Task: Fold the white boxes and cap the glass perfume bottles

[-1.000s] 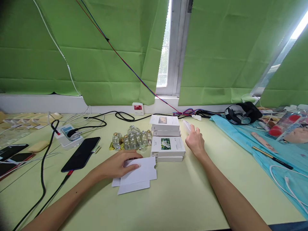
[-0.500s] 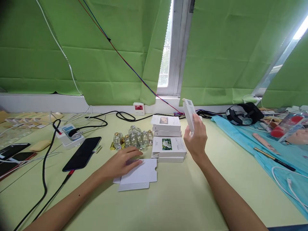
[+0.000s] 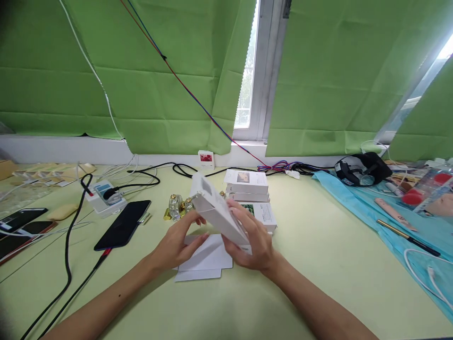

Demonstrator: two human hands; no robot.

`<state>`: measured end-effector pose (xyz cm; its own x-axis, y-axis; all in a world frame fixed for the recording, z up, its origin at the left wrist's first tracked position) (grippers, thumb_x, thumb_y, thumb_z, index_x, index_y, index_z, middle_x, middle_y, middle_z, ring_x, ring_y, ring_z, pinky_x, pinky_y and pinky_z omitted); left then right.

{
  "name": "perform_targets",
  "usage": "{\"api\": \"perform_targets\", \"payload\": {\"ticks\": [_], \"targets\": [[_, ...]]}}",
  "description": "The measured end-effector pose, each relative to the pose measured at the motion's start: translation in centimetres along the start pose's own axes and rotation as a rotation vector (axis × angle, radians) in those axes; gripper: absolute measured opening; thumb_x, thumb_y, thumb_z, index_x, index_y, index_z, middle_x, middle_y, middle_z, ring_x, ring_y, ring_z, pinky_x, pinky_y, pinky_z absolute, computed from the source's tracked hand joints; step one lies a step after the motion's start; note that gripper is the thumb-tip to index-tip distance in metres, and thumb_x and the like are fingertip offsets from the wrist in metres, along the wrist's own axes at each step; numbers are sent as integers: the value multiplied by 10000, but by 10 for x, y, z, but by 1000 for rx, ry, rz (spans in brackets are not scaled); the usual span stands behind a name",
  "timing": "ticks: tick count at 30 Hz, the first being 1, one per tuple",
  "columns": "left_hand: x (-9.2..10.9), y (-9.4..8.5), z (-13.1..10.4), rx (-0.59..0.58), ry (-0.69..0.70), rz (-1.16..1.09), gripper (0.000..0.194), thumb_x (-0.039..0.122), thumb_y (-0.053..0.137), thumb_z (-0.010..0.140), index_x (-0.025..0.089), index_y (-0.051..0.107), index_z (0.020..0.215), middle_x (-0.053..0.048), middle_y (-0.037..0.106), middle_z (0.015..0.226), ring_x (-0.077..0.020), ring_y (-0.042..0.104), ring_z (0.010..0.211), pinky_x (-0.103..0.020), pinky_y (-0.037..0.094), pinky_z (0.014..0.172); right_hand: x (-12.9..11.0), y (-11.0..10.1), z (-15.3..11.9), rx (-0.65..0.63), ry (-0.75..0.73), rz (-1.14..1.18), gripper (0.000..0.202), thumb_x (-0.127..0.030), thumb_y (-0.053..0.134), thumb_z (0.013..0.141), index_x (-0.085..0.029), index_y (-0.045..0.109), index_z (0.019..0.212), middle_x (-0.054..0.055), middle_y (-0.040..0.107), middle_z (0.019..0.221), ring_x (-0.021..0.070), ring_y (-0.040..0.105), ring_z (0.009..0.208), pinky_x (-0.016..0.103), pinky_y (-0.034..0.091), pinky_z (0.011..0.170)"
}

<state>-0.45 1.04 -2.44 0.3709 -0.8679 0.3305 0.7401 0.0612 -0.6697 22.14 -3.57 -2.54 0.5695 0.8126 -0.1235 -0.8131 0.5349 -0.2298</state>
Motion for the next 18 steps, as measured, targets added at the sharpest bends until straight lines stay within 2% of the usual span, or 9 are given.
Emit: {"api": "perform_targets", "payload": {"ticks": [3,8,12,15,18], "targets": [[-2,3,-3,70,-27,-51,488,267,600,959,242,419,1412,-81,675,1092,-211,667,908,-353,573,800,-9,5,-1,-26,107,163,715,-178,673,883,-222,387,1536,170,678,1332,301,742,1069,408,683,769],[-4,7,-5,181,-76,-225,445,245,542,999,253,385,1415,-86,659,1122,-191,650,925,-375,576,849,-11,8,-6,-47,318,343,623,-232,677,895,-252,410,1458,103,697,1149,244,730,931,361,648,708],[1,11,-3,222,-207,-411,333,308,481,1045,234,407,1361,-130,650,1245,-210,667,1046,-398,576,892,-8,9,-11,-114,456,441,558,-332,655,937,-274,388,1423,64,707,1043,225,703,837,347,608,651],[5,14,-3,226,-312,-545,292,382,475,1050,218,426,1287,-151,659,1260,-238,677,1098,-371,591,822,-9,9,-12,-138,527,444,501,-416,618,963,-277,392,1388,36,697,940,199,656,698,321,558,566],[6,17,-3,220,-402,-662,278,415,496,1043,235,411,1237,-127,689,1231,-226,695,1082,-342,595,793,-11,10,-13,-167,594,443,479,-482,587,973,-286,387,1360,26,679,895,201,633,665,321,540,540]]}}
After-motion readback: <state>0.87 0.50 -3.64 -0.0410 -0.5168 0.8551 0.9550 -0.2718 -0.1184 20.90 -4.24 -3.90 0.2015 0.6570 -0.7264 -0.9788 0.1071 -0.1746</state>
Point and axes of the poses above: each hand's wrist, its own z-axis towards the middle knuckle, its own y-axis out of the palm, x = y × z, the point moved 1 cm from there along z, towards the middle knuckle
